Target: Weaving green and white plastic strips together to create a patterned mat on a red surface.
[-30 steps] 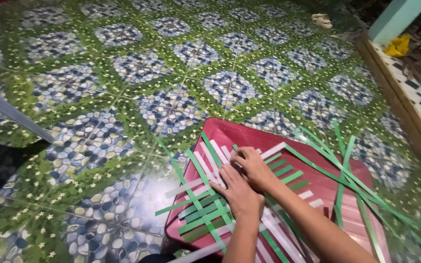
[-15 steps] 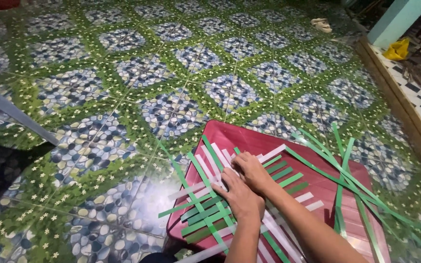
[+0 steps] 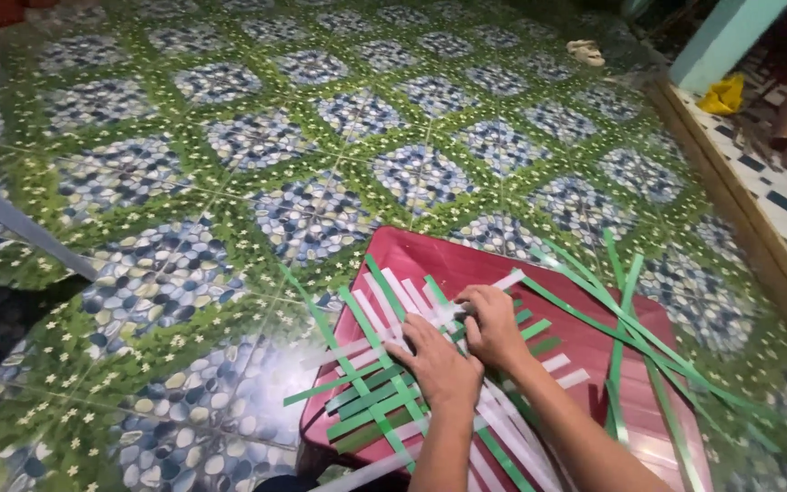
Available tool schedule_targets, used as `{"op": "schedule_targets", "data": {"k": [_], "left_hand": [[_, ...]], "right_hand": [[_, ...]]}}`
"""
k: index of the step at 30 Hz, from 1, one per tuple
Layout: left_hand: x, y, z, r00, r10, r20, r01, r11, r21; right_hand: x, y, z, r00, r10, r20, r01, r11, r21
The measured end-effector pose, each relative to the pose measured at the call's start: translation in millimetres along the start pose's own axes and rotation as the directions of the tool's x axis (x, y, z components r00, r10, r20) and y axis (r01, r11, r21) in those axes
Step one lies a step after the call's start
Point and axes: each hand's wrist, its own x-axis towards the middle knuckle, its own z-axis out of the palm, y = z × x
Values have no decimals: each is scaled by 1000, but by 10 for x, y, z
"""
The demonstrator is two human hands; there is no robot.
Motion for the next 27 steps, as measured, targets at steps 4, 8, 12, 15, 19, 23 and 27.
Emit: {"op": "schedule_targets", "data": {"k": [4,8,12,15,19,23,27], "left_hand": [[-24,-4,-34,1000,-16,26,17,999,-31],[18,20,30,998,-37,-43,35,998,-51],[14,22,121,984,-66,-168,44,990,-133],[10,2,84,978,-69,-197,44,991,-128],[-15,-1,104,947,-9,-321,4,1000,-16],[2,28,265,922,55,-384,-105,988,-111],[-204,-52,88,906,88,-414,-206,946,-252]], "right_hand": [[-157,-82,-151,1000,-8,-18,7,1000,-25],[-259,-189,-245,998,41,44,-38,997,-65],[-423,-331,-277,989,81,126,-70,994,-88],[-441,-594,-447,862,386,328,-350,922,-163],[-690,-535,-319,879,374,295,-358,927,-109],[-781,-432,-223,955,244,169,-232,969,-86],[-813,-331,-158,917,314,246,-306,950,-70]]}}
